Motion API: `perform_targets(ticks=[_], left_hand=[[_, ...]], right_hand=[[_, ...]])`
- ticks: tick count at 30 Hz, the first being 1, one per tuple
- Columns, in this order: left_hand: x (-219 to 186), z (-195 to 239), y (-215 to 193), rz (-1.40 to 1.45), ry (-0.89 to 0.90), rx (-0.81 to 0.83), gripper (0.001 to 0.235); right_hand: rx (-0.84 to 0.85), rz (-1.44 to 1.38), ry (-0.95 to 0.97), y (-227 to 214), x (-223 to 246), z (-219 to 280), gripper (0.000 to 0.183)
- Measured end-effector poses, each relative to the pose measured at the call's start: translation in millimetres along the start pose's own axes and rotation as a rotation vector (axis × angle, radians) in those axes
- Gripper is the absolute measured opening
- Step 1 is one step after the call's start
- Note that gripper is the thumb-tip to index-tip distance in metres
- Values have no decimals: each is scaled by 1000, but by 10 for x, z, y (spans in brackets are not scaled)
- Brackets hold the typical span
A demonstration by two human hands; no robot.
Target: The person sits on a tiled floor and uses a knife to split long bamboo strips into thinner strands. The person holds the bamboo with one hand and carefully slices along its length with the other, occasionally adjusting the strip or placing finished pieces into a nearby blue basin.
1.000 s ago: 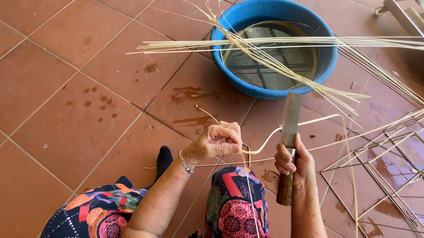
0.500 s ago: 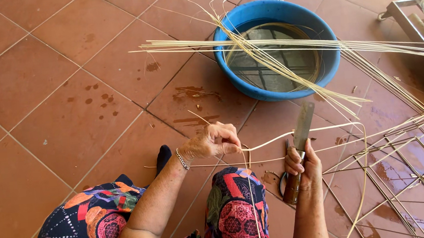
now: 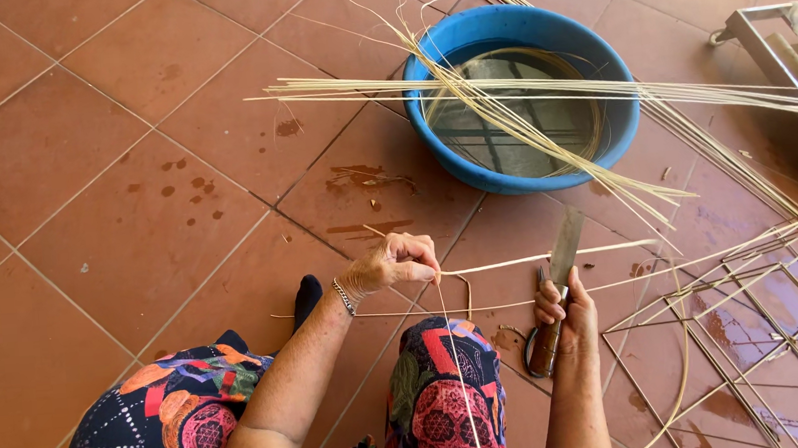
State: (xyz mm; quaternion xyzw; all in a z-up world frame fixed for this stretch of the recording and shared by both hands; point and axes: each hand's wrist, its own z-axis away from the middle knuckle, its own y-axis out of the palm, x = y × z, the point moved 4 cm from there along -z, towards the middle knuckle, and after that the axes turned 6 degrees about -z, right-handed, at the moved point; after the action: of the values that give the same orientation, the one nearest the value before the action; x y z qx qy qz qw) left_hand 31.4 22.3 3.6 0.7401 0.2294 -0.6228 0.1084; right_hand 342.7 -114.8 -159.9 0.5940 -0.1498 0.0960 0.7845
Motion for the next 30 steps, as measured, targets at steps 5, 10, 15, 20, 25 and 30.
perform_targets(ticks=[5,10,15,20,25,30], left_hand=[[28,-2,-11,72,-22,-83,16],[104,-42,17,-110,-42,-289,19],[269,-121,234,-65,-160,-295,22],[308,-102,270,-104,-186,-248,23],[391,-79,258,94,-104,-162,21],[577,-110,269,157,-116,-110,20]], right_hand=[[224,-114,-47,388,30,132,43],[692,-85,-151,1488,-35,748,68],[420,394,4,2035,-354,842,61],[216,662,-5,2150,-513,770,54],[183,529,28,2028,-538,644,54],[215,223,117,1621,-549,350,58]])
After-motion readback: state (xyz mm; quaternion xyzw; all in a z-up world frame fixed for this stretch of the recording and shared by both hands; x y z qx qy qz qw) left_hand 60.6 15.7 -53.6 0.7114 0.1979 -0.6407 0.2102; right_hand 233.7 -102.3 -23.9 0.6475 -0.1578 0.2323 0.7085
